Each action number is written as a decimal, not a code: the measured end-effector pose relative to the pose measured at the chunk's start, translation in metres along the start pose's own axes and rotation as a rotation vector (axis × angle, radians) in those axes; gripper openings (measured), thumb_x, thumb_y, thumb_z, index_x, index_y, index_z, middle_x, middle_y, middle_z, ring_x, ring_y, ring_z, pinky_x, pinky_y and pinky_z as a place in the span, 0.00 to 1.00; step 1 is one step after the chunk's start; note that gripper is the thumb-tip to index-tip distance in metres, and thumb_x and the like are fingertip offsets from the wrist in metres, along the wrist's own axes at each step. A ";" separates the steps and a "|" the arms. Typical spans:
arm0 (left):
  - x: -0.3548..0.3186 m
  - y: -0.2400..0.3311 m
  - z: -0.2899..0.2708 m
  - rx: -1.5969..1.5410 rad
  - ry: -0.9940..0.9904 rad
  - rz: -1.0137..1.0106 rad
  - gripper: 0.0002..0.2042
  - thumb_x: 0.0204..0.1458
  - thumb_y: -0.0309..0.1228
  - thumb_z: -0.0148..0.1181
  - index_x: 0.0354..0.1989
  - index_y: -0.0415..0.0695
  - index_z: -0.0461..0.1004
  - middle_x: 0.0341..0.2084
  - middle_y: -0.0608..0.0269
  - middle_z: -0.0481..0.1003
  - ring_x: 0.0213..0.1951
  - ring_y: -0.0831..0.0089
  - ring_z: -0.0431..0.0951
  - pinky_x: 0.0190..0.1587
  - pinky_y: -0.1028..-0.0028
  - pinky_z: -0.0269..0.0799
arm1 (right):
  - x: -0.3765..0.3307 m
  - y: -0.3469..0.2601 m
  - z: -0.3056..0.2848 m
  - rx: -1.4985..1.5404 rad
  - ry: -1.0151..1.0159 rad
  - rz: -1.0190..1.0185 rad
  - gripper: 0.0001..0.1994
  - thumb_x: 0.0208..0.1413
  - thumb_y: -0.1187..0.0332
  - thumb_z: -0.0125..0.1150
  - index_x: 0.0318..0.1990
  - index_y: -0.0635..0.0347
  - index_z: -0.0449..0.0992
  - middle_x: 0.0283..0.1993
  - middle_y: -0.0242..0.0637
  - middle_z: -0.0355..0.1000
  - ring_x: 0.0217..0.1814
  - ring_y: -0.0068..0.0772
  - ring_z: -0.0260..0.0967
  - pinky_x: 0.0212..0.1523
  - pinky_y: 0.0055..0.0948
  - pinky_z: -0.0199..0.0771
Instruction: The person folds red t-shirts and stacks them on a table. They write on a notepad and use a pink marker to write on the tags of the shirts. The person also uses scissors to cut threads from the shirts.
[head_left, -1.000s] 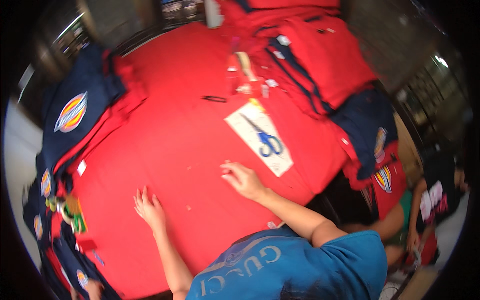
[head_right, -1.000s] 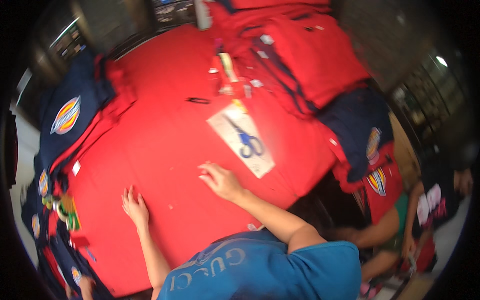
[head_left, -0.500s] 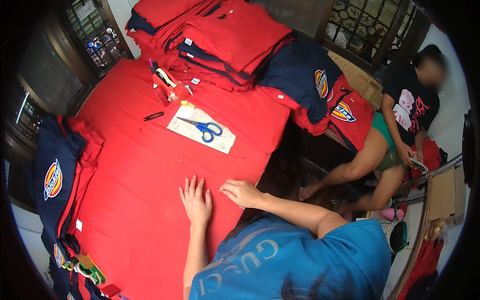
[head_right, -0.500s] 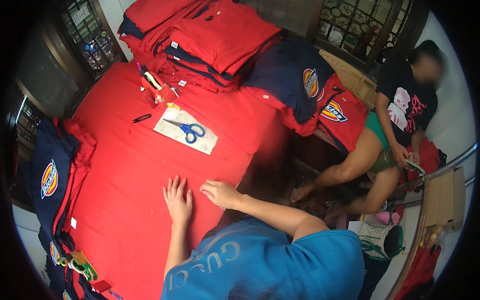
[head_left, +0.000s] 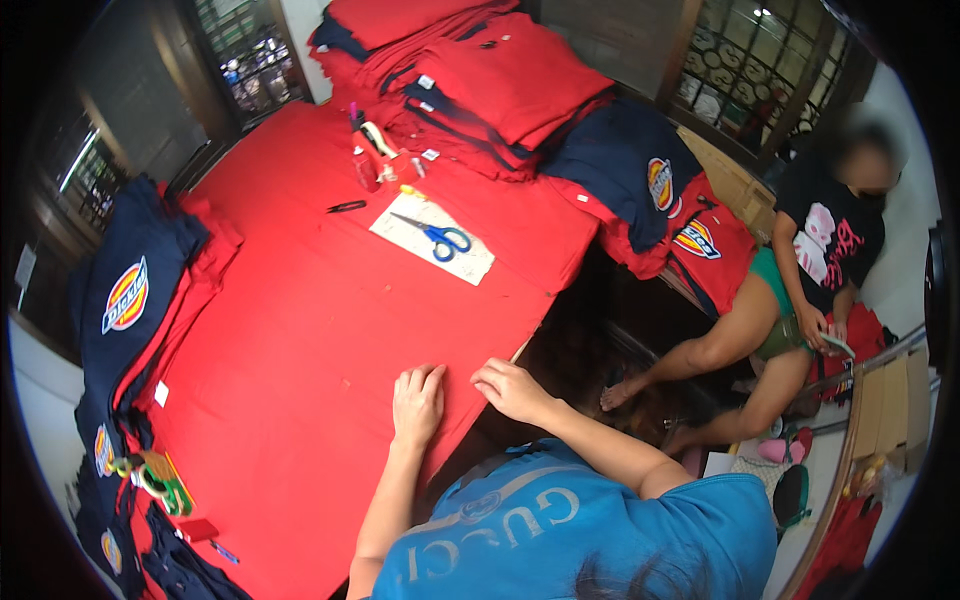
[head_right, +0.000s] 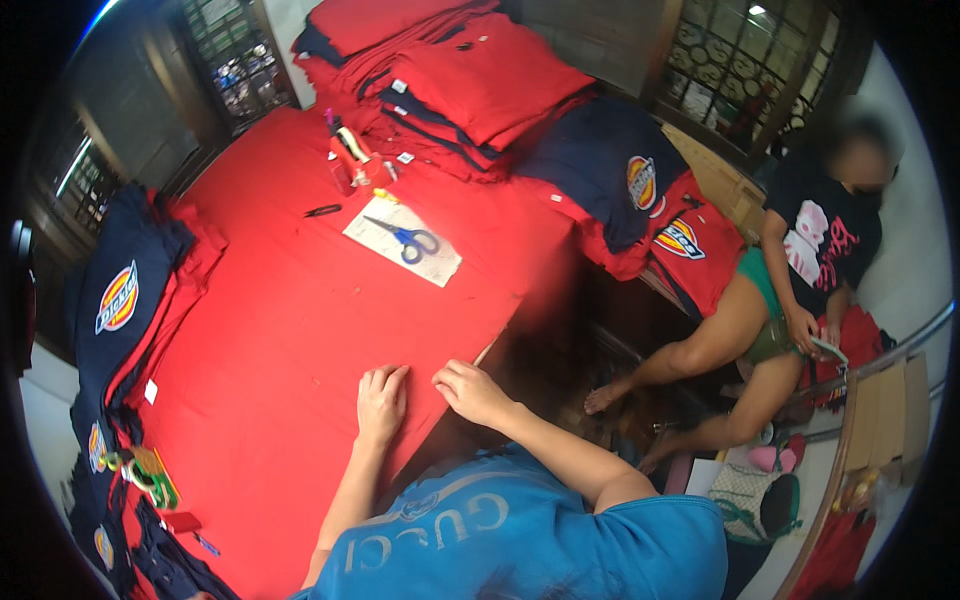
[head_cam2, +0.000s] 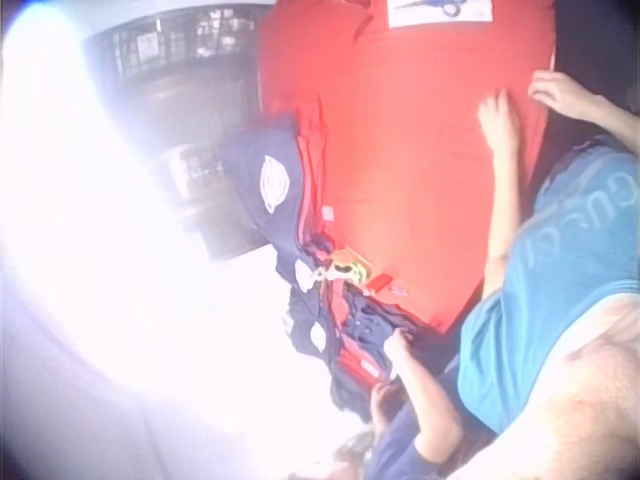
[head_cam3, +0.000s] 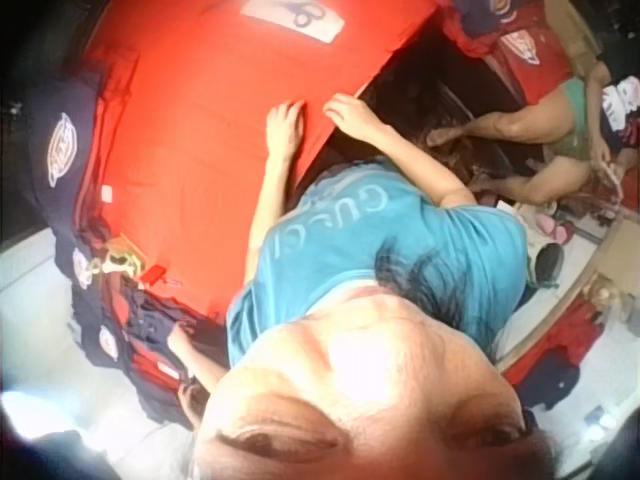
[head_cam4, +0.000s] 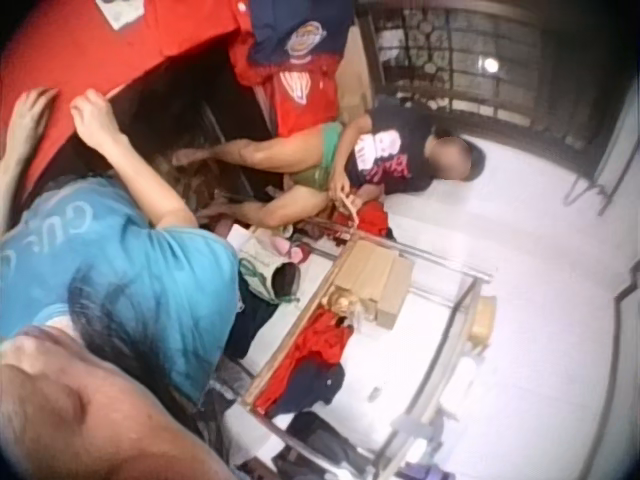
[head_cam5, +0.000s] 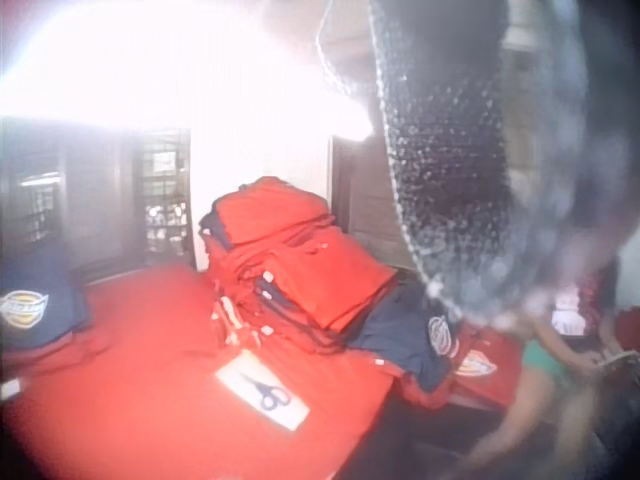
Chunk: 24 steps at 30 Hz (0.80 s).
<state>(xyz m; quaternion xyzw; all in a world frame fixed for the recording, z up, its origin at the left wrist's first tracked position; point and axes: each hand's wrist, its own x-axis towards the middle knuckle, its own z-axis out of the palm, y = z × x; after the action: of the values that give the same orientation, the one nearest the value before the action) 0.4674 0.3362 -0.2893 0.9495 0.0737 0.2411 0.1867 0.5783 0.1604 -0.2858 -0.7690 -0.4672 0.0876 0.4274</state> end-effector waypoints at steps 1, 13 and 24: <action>-0.003 -0.002 0.000 0.032 0.053 0.048 0.11 0.46 0.22 0.61 0.40 0.43 0.76 0.34 0.58 0.74 0.39 0.58 0.76 0.41 0.61 0.73 | 0.000 -0.005 -0.002 0.016 -0.004 0.042 0.07 0.57 0.72 0.56 0.41 0.62 0.76 0.39 0.43 0.71 0.43 0.46 0.71 0.47 0.39 0.73; -0.058 -0.017 -0.036 -0.030 0.266 -0.358 0.04 0.51 0.25 0.61 0.35 0.44 0.75 0.33 0.58 0.73 0.35 0.58 0.76 0.37 0.64 0.75 | 0.071 -0.024 0.046 0.204 -0.154 -0.221 0.09 0.54 0.83 0.54 0.40 0.64 0.78 0.47 0.41 0.67 0.36 0.31 0.70 0.35 0.26 0.71; -0.144 0.034 -0.076 0.440 0.603 -0.953 0.09 0.49 0.28 0.62 0.39 0.47 0.76 0.36 0.60 0.72 0.40 0.62 0.72 0.44 0.63 0.67 | 0.108 -0.113 0.126 0.507 -0.702 -0.532 0.10 0.54 0.83 0.55 0.40 0.63 0.78 0.53 0.44 0.66 0.45 0.39 0.72 0.44 0.30 0.74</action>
<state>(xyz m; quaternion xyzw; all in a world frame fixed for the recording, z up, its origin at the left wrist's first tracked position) 0.3066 0.2960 -0.2757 0.7181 0.5887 0.3684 0.0444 0.4968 0.3409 -0.2520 -0.4197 -0.7263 0.3396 0.4255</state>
